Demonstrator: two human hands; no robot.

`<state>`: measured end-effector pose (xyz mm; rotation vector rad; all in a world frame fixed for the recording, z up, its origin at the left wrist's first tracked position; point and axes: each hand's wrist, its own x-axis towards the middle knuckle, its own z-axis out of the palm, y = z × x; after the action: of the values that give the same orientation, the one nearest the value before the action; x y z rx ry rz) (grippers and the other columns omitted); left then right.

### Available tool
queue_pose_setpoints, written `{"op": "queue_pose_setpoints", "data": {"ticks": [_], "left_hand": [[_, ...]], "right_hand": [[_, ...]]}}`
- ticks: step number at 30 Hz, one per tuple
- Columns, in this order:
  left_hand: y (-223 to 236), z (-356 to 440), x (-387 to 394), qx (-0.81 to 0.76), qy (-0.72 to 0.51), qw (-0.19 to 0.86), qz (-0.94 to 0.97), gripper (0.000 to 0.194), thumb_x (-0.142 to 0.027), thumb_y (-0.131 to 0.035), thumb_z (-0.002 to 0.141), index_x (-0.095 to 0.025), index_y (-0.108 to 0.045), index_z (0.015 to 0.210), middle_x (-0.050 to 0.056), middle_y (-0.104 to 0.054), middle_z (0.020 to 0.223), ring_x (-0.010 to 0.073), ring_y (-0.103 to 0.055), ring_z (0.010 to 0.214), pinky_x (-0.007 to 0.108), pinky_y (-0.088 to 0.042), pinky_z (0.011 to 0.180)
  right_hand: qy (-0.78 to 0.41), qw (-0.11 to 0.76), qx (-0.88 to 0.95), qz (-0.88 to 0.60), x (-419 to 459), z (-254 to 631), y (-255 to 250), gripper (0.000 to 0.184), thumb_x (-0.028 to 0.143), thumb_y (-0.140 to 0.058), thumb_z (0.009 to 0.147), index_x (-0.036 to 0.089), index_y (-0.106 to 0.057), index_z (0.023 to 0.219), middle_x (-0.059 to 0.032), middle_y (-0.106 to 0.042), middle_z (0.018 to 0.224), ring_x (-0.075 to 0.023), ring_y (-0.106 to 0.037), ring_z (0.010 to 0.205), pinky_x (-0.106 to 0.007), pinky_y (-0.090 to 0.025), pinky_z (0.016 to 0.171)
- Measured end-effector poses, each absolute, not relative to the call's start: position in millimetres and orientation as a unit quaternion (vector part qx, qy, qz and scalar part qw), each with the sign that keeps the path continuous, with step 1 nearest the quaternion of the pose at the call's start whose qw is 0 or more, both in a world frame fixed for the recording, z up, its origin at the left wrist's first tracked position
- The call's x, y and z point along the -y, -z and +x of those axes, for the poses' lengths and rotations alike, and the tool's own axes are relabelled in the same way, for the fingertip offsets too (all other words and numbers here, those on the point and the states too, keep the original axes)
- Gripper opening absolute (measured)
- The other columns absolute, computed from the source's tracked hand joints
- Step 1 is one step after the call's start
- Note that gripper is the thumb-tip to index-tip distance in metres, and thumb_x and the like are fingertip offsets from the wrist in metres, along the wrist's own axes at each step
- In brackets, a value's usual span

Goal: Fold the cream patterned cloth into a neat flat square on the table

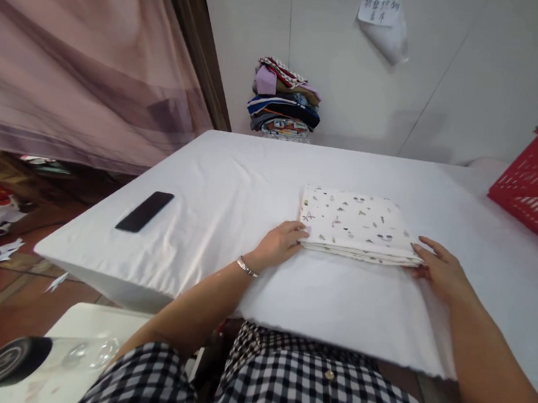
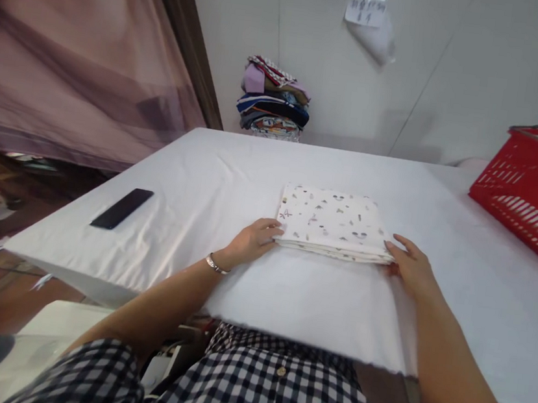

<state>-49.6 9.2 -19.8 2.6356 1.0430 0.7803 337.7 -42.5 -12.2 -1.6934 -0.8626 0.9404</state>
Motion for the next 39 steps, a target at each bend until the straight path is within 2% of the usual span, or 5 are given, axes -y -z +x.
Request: {"op": "queue_pose_setpoints", "data": {"ticks": [6,14,20,34,39], "left_hand": [[16.7,-48.3,-7.3,-0.342,-0.221,0.044,0.912,0.037,-0.028,-0.053,0.087,-0.023,-0.051,0.124,0.01,-0.049,0.132,0.0243,-0.045,0.122,0.044,-0.041,0.098],[8.7,-28.5,-1.4,-0.292,-0.203,-0.018,0.935,0.04,-0.033,-0.056,0.086,-0.023,-0.05,0.125,0.01,-0.047,0.137,0.0272,-0.032,0.133,0.052,-0.015,0.112],[3.7,1.3,-1.6,-0.317,-0.18,-0.004,0.931,0.051,-0.032,-0.061,0.082,-0.025,-0.044,0.129,0.01,-0.047,0.136,0.0267,-0.039,0.128,0.051,-0.019,0.11],[8.8,40.4,2.9,-0.438,-0.197,-0.063,0.875,0.063,-0.007,-0.044,0.076,-0.017,-0.033,0.137,0.013,-0.053,0.124,0.0275,-0.048,0.109,0.043,-0.034,0.092],[10.1,19.1,-4.5,-0.454,-0.198,-0.1,0.863,0.056,-0.004,-0.043,0.076,-0.017,-0.041,0.131,0.013,-0.055,0.117,0.0279,-0.048,0.108,0.044,-0.035,0.091]], "right_hand": [[-0.362,0.485,0.346,-0.717,45.6,331.2,7.4,0.051,0.034,-0.071,0.074,0.02,-0.057,0.122,-0.0063,-0.065,0.079,-0.016,-0.061,0.055,-0.023,-0.05,0.044],[-0.513,0.515,0.306,-0.615,44.5,336.1,-0.9,0.042,0.024,-0.069,0.075,0.024,-0.054,0.114,-0.0038,-0.068,0.082,-0.017,-0.066,0.064,-0.025,-0.055,0.048],[-0.542,0.519,0.339,-0.567,34.6,334.1,-22.5,0.017,0.024,-0.062,0.079,0.022,-0.059,0.096,-0.0017,-0.067,0.083,-0.0126,-0.063,0.064,-0.022,-0.055,0.052],[-0.527,0.521,0.348,-0.574,2.2,330.6,-68.9,0.009,0.023,-0.062,0.079,0.022,-0.058,0.088,0.0002,-0.062,0.067,-0.0115,-0.059,0.053,-0.024,-0.054,0.05],[-0.518,0.535,0.335,-0.578,7.5,327.3,-73.7,0.025,0.021,-0.062,0.079,0.024,-0.059,0.104,0.0012,-0.063,0.069,-0.0118,-0.059,0.052,-0.024,-0.055,0.05]]}}
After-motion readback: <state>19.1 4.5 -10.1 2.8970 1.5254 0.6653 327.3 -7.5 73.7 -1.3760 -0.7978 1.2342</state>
